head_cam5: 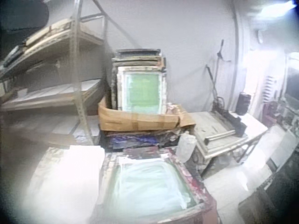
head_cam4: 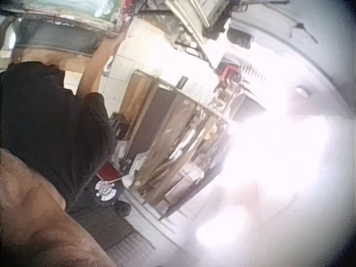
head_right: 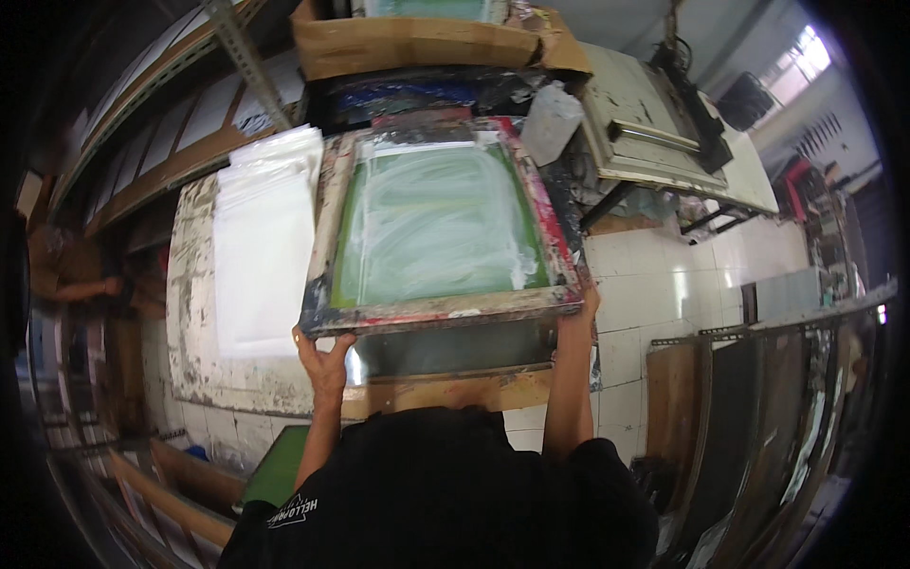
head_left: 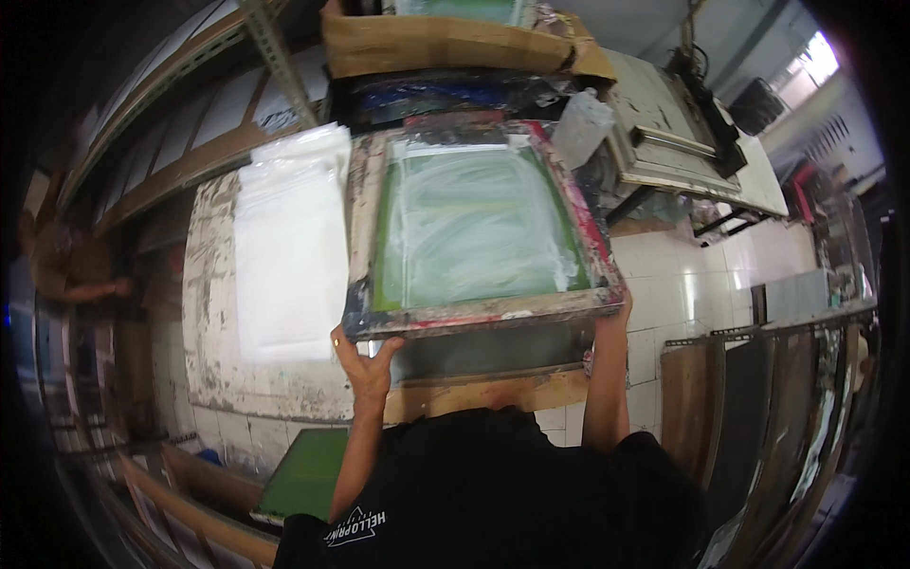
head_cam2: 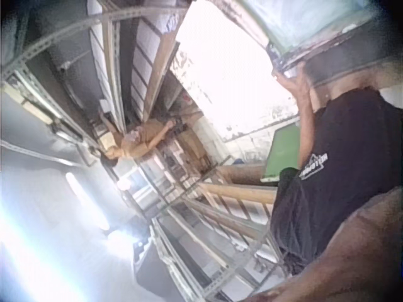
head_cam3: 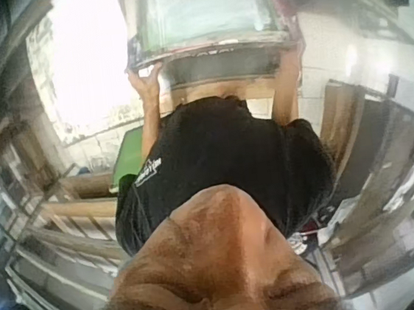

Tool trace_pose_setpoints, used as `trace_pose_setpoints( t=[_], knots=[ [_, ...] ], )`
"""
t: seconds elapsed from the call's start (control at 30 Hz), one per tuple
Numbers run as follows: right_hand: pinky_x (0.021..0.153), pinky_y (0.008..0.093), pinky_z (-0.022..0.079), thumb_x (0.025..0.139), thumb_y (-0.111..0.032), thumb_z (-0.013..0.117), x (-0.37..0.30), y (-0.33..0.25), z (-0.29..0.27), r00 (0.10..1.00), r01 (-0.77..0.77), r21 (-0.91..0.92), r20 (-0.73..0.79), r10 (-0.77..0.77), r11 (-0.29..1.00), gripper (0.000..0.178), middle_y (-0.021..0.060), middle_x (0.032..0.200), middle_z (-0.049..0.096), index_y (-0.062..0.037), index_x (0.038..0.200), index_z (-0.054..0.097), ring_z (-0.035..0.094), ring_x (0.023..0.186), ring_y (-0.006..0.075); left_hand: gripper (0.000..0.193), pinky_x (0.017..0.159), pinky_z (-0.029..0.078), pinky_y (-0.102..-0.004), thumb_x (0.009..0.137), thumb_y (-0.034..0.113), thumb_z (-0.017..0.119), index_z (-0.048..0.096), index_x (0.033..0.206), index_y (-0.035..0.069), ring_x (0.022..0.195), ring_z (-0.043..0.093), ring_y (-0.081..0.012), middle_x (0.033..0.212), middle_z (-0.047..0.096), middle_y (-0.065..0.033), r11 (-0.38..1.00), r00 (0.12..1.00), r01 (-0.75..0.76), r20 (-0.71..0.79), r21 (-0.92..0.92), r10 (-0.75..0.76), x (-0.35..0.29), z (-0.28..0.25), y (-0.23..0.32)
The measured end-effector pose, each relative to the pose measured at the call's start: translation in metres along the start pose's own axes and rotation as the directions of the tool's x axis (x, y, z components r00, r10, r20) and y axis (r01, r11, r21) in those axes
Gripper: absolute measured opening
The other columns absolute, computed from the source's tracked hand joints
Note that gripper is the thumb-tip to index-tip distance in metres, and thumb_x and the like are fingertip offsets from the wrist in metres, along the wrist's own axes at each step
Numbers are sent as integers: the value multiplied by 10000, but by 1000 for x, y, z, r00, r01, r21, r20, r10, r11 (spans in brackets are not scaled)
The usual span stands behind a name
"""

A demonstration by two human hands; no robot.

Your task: The person performs screen printing on white paper sheets using a green ink screen and a squeegee. They repeatedly place a sheet on the press, pull the squeegee across the screen to transfer the design, and remove the printed sheet. A coworker assists by stacking the finished printed sheets.

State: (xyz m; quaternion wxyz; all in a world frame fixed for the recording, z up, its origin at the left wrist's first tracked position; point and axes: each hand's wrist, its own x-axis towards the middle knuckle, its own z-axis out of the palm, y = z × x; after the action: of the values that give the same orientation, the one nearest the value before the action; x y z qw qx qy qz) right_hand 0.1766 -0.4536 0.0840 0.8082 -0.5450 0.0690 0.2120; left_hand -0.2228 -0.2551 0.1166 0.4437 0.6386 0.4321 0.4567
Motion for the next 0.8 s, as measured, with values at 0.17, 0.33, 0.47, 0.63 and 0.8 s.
trace_pose_setpoints(
  t=[0.17,0.33,0.47,0.63,0.8],
  knots=[
    [900,302,522,888,85,647,60,-40,-1,779,560,-532,78,-622,635,248,101,1037,748,57,1121,730,693,940,188,742,1001,430,-366,689,56,891,479,1303,0,1098,518,-233,1180,516,-101,999,998,34,49,4,-34,-21,4,-43],
    [869,287,517,871,119,648,69,-58,41,634,726,-504,225,-740,469,264,96,1030,726,37,1108,730,685,958,183,739,1004,431,-361,692,21,842,438,1311,8,1094,513,-228,1171,509,-92,992,993,110,36,-68,-108,-47,5,-103],
    [830,282,529,860,105,670,88,-51,64,656,706,-533,244,-715,466,238,95,1023,713,44,1085,719,687,959,189,753,998,434,-338,682,3,831,446,1329,14,1077,506,-205,1181,475,-74,955,980,198,49,-222,-192,-50,14,-101],
    [873,338,536,836,42,721,141,-22,75,729,653,-571,297,-617,497,299,119,1048,720,35,1134,697,699,990,235,782,996,439,-342,663,41,859,464,1337,-1,1106,492,-209,1195,466,-74,966,981,192,37,-175,-189,-53,12,-122],
    [948,489,483,807,-147,794,142,-2,122,635,605,-793,536,-556,-73,389,154,1094,710,-10,1156,689,663,1068,337,910,1028,421,-422,629,241,938,503,1376,-42,1136,511,-293,1181,524,-125,997,998,55,36,49,-57,-52,9,-118]
  ],
)
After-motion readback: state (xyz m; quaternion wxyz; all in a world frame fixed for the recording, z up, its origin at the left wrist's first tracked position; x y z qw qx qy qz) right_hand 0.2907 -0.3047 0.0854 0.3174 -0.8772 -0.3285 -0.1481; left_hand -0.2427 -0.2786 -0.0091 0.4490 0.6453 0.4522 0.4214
